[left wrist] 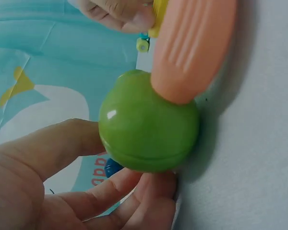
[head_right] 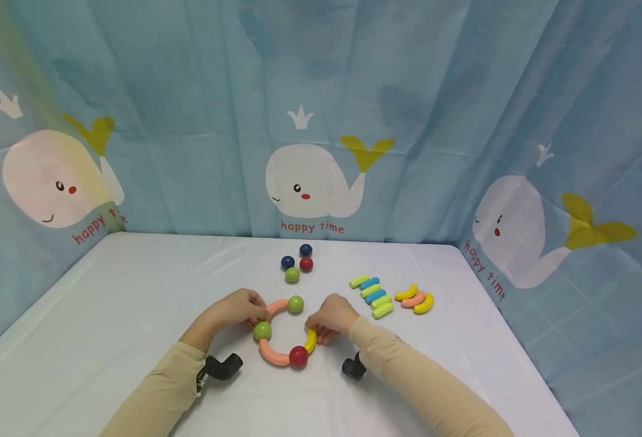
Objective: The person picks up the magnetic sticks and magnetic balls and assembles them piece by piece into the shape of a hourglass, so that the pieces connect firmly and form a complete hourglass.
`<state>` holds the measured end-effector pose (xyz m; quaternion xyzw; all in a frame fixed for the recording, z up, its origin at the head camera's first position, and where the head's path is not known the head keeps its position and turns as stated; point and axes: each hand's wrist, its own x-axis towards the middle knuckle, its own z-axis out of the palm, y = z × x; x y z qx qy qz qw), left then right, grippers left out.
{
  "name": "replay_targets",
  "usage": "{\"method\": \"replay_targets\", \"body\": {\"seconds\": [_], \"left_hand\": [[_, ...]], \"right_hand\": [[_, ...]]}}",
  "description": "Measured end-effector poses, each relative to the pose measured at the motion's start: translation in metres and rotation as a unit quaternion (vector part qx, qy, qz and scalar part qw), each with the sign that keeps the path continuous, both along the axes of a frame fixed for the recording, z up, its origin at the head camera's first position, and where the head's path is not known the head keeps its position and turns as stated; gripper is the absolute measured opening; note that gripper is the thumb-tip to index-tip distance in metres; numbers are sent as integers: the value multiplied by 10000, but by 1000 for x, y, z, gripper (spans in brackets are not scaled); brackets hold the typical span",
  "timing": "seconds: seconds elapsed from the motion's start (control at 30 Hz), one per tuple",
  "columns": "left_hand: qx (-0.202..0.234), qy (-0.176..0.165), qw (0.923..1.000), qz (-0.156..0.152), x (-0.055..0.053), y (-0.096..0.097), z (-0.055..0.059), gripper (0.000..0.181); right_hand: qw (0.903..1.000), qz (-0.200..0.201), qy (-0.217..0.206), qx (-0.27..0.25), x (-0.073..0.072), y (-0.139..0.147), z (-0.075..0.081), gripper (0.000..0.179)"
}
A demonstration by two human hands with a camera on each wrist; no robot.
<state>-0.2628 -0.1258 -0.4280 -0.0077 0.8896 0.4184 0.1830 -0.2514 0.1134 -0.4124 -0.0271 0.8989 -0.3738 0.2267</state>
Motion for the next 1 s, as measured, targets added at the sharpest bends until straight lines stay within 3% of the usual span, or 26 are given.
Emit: {"method": "replay_targets", "body": {"seconds": [0.1,0.3,0.63,1.0], "left_hand": [[103,40,9999,-59,0,3,-1,30],[332,231,9991,-124,-1,8,-4,36],[366,147,9990,-198,4,9,-4,35],[325,197,9990,-241,3,11,-4,34]], "right_hand": [[9999,-114,54,112,3,4,0,25],[9997,166,-144,-56,8,0,0,20],[9999,-113,95,-87,-11,0,-3,14],[9989,-259,336,183,-17,-7,-3,19]]}}
